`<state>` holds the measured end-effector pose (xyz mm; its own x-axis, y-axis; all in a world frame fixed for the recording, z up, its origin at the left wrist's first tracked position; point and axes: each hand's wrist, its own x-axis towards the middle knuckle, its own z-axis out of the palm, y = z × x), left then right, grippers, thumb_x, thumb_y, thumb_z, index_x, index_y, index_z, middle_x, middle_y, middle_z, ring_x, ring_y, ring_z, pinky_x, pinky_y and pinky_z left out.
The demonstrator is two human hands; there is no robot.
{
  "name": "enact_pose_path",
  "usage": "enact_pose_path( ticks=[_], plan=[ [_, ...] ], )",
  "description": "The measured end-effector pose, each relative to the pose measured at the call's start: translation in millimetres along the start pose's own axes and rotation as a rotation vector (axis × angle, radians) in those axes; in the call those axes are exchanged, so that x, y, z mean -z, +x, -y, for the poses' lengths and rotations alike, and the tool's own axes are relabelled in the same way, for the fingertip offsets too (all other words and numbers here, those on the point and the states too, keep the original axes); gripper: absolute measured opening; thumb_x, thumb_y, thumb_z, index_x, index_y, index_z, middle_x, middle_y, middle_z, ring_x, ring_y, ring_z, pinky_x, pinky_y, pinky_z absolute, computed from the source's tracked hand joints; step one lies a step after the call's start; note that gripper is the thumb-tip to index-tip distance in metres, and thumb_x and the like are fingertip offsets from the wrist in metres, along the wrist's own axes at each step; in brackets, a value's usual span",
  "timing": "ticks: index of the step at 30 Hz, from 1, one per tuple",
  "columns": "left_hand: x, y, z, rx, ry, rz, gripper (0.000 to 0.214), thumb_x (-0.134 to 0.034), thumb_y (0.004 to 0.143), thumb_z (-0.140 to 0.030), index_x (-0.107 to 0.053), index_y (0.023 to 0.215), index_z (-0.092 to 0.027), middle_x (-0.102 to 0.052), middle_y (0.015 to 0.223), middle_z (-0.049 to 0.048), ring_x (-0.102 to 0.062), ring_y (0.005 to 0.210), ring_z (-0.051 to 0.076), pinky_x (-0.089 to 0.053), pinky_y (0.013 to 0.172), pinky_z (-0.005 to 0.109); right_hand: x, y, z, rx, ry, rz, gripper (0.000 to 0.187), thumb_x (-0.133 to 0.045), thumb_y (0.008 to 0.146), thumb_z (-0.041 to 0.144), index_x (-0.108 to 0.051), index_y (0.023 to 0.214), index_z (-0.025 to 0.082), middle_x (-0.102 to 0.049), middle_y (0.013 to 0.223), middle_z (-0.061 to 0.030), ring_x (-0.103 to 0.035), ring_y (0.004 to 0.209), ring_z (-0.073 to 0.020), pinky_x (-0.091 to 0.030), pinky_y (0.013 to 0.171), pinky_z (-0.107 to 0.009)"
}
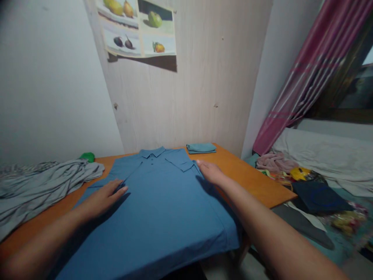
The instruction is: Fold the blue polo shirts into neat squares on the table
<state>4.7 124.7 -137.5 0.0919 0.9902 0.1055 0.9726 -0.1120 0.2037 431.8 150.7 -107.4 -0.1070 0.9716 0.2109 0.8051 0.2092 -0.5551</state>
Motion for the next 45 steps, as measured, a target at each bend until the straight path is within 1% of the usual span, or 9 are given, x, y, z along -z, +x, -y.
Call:
enact_pose_path(
  ticks=[5, 8, 16, 22, 28, 34, 37, 41, 45],
  plan=[
    [-7.3, -57, -17, 0.011, -0.024, 0.070, 0.077, -0.031, 0.093, -0.062, -0.041, 0.151, -0.012, -0.031, 0.162, 0.0138, -0.025, 0.151, 0.030, -0.023, 0.121, 0.049, -41, -54, 5, 0.113, -0.192, 0.167, 0.084, -0.026, 0.095, 0.070, -0.037, 0.154, 0.011, -0.031, 0.161, -0.0135, -0.022, 0.151, -0.0288, -0.018, 0.123, -0.044],
    [-13.7, -79, -23, 0.032, 0.045, 0.067, 0.078, -0.031, 0.093, -0.066, -0.039, 0.154, -0.017, -0.027, 0.163, 0.0121, -0.020, 0.152, 0.031, -0.018, 0.121, 0.053, -58, -74, 1, 0.135, -0.302, 0.232, 0.088, -0.027, 0.093, 0.074, -0.034, 0.156, 0.011, -0.027, 0.162, -0.0142, -0.017, 0.152, -0.0304, -0.012, 0.123, -0.047],
    [-11.4, -95, -24, 0.036, 0.072, 0.074, 0.078, -0.025, 0.094, -0.069, -0.036, 0.155, -0.022, -0.024, 0.164, 0.0086, -0.017, 0.153, 0.030, -0.016, 0.121, 0.052, -60, -75, -2, 0.144, -0.378, 0.236, 0.088, -0.022, 0.094, 0.073, -0.032, 0.157, 0.012, -0.028, 0.162, -0.0134, -0.018, 0.152, -0.0294, -0.013, 0.123, -0.046],
    [-5.8, -125, -7, 0.034, 0.002, 0.039, 0.075, -0.031, 0.093, -0.069, -0.041, 0.153, -0.025, -0.031, 0.162, 0.0063, -0.022, 0.152, 0.028, -0.016, 0.122, 0.050, -66, -73, -8, 0.131, -0.396, 0.216, 0.087, -0.024, 0.093, 0.073, -0.036, 0.155, 0.013, -0.028, 0.163, -0.0111, -0.020, 0.152, -0.0291, -0.015, 0.123, -0.046],
    [6.5, -148, 31, 0.137, -0.324, -0.234, 0.061, -0.039, 0.092, -0.055, -0.065, 0.129, -0.014, -0.064, 0.136, 0.0128, -0.057, 0.129, 0.027, -0.041, 0.111, 0.040, -67, -71, -11, 0.144, -0.432, 0.207, 0.085, -0.024, 0.093, 0.070, -0.036, 0.155, 0.012, -0.030, 0.162, -0.0126, -0.022, 0.151, -0.0303, -0.019, 0.122, -0.048],
    [3.1, -172, 50, 0.227, -0.461, -0.516, 0.047, -0.041, 0.092, -0.049, -0.070, 0.109, -0.016, -0.075, 0.112, 0.0106, -0.068, 0.106, 0.025, -0.051, 0.093, 0.035, -68, -67, -15, 0.149, -0.461, 0.203, 0.084, -0.023, 0.094, 0.068, -0.037, 0.154, 0.012, -0.031, 0.161, -0.0131, -0.026, 0.149, -0.0315, -0.024, 0.120, -0.049],
    [2.1, -179, 40, 0.224, -0.401, -0.492, 0.045, -0.043, 0.092, -0.048, -0.071, 0.108, -0.017, -0.075, 0.112, 0.0103, -0.068, 0.105, 0.025, -0.051, 0.093, 0.035, -67, -67, -8, 0.140, -0.471, 0.204, 0.080, -0.024, 0.096, 0.065, -0.039, 0.154, 0.012, -0.032, 0.161, -0.0143, -0.025, 0.149, -0.0329, -0.024, 0.119, -0.051],
    [2.8, -174, 16, 0.183, -0.219, -0.420, 0.050, -0.040, 0.094, -0.047, -0.068, 0.119, -0.014, -0.070, 0.124, 0.0131, -0.063, 0.118, 0.026, -0.046, 0.105, 0.038, -69, -78, 18, 0.115, -0.487, 0.162, 0.074, -0.029, 0.097, 0.061, -0.044, 0.151, 0.013, -0.032, 0.160, -0.0163, -0.020, 0.151, -0.0351, -0.017, 0.119, -0.057],
    [-6.0, -161, -2, 0.076, -0.064, -0.257, 0.063, -0.037, 0.095, -0.055, -0.058, 0.139, -0.015, -0.052, 0.150, 0.0131, -0.044, 0.141, 0.028, -0.031, 0.118, 0.044, -75, -97, 47, 0.189, -0.347, 0.253, 0.078, -0.027, 0.097, 0.066, -0.039, 0.154, 0.014, -0.028, 0.163, -0.0141, -0.018, 0.152, -0.0306, -0.016, 0.121, -0.050]
  ],
)
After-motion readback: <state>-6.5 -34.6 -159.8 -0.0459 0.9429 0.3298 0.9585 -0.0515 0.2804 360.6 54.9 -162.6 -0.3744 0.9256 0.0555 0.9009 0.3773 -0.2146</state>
